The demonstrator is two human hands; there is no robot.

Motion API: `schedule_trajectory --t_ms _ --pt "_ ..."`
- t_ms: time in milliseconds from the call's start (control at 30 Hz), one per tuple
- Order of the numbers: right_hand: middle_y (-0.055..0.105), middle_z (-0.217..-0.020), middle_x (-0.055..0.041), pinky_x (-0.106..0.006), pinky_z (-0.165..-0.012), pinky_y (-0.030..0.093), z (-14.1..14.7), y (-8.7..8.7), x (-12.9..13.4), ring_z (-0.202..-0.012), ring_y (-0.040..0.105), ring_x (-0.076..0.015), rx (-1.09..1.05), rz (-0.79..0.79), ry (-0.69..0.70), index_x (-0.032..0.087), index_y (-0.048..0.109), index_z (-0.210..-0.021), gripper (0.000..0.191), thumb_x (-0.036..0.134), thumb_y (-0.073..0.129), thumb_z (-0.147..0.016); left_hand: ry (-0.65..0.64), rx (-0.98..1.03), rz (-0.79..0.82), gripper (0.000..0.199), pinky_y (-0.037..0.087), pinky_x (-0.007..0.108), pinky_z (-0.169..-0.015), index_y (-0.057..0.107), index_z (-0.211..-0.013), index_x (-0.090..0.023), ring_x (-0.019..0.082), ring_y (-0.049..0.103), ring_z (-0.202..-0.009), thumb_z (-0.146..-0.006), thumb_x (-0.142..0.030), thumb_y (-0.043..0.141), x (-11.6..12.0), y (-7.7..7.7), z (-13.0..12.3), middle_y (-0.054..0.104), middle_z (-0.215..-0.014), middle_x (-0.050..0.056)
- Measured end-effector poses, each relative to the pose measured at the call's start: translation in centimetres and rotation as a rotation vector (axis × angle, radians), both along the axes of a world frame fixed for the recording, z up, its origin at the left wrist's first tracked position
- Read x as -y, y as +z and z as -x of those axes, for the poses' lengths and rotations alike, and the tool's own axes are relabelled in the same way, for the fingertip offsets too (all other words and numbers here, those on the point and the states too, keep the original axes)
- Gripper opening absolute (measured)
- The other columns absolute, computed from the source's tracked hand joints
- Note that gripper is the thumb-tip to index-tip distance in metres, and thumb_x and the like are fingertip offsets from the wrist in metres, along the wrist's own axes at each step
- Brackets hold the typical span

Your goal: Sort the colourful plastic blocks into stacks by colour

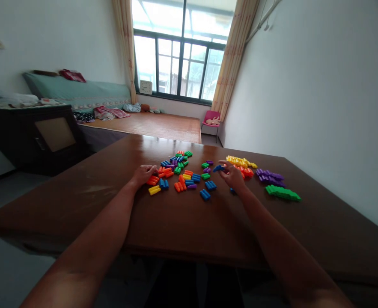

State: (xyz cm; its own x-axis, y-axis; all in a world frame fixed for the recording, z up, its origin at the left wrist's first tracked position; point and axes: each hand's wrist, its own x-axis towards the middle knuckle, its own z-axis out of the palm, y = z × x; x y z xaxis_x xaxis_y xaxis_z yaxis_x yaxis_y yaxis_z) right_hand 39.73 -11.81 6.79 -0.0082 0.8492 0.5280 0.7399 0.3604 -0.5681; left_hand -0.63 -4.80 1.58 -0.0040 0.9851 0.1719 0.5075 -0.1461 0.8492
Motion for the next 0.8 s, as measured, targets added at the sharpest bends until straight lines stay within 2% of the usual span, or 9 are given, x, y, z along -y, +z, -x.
schedule_trajectory --t_ms 67,133,233,400,567,700,800 --pt "0.072 -0.106 -0.0082 -0.036 -0.084 0.052 -5.3 -0.8 1.2 -0.091 0.068 -0.0226 -0.001 0.002 -0.108 0.020 0.066 -0.112 0.036 0.029 0.057 -0.078 0.013 -0.043 -0.012 0.045 0.048 0.025 -0.053 0.076 -0.074 -0.019 0.021 0.067 -0.063 -0.075 -0.060 0.057 0.0 0.2 0.0 0.074 -0.069 0.003" --pt "0.072 -0.106 -0.0092 -0.038 -0.086 0.052 -9.3 -1.9 2.4 -0.095 0.068 -0.0252 -0.006 0.042 -0.208 0.019 0.069 -0.111 0.037 0.031 0.056 -0.079 0.018 -0.074 -0.020 0.046 0.047 0.024 -0.053 0.076 -0.075 -0.019 0.021 0.067 -0.064 -0.074 -0.061 0.056 -0.1 0.3 0.0 0.074 -0.070 0.003" --pt "0.073 -0.104 -0.0084 -0.038 -0.084 0.053 -12.1 -3.4 3.9 -0.091 0.069 -0.0263 -0.020 0.126 -0.252 0.020 0.070 -0.113 0.040 0.033 0.057 -0.078 0.005 -0.092 -0.014 0.050 0.048 0.024 -0.053 0.076 -0.080 -0.019 0.021 0.067 -0.066 -0.073 -0.064 0.055 -0.2 0.3 0.2 0.076 -0.077 0.004" --pt "0.075 -0.097 -0.0067 -0.039 -0.081 0.055 -12.2 -3.6 4.7 -0.085 0.070 -0.0256 0.013 0.212 -0.214 0.021 0.071 -0.114 0.039 0.031 0.060 -0.077 -0.015 -0.062 0.002 0.053 0.050 0.025 -0.058 0.076 -0.081 -0.019 0.022 0.068 -0.070 -0.070 -0.067 0.057 0.1 0.6 0.3 0.076 -0.081 0.006" --pt "0.073 -0.104 -0.0059 -0.038 -0.083 0.055 -12.0 -2.9 5.3 -0.087 0.069 -0.0236 0.006 0.289 -0.043 0.023 0.068 -0.116 0.045 0.032 0.070 -0.072 -0.032 -0.056 -0.005 0.054 0.051 0.026 -0.061 0.076 -0.081 -0.017 0.022 0.068 -0.069 -0.071 -0.066 0.056 0.3 0.8 0.2 0.076 -0.081 0.007" --pt "0.074 -0.092 -0.0071 -0.034 -0.075 0.056 -12.1 -2.2 6.0 -0.080 0.069 -0.0222 -0.006 0.365 -0.057 0.021 0.069 -0.111 0.044 0.042 0.071 -0.072 -0.032 -0.062 0.006 0.054 0.051 0.026 -0.057 0.076 -0.082 -0.017 0.021 0.068 -0.067 -0.071 -0.066 0.055 0.1 0.6 0.3 0.076 -0.080 0.006" --pt "0.072 -0.086 -0.0066 -0.032 -0.070 0.056 -12.1 -2.1 6.1 -0.077 0.068 -0.0209 -0.058 0.387 -0.064 0.019 0.066 -0.117 0.053 0.043 0.072 -0.070 -0.027 -0.043 0.014 0.051 0.051 0.025 -0.056 0.075 -0.082 -0.017 0.021 0.068 -0.066 -0.072 -0.064 0.056 0.1 0.5 0.3 0.076 -0.080 0.006"
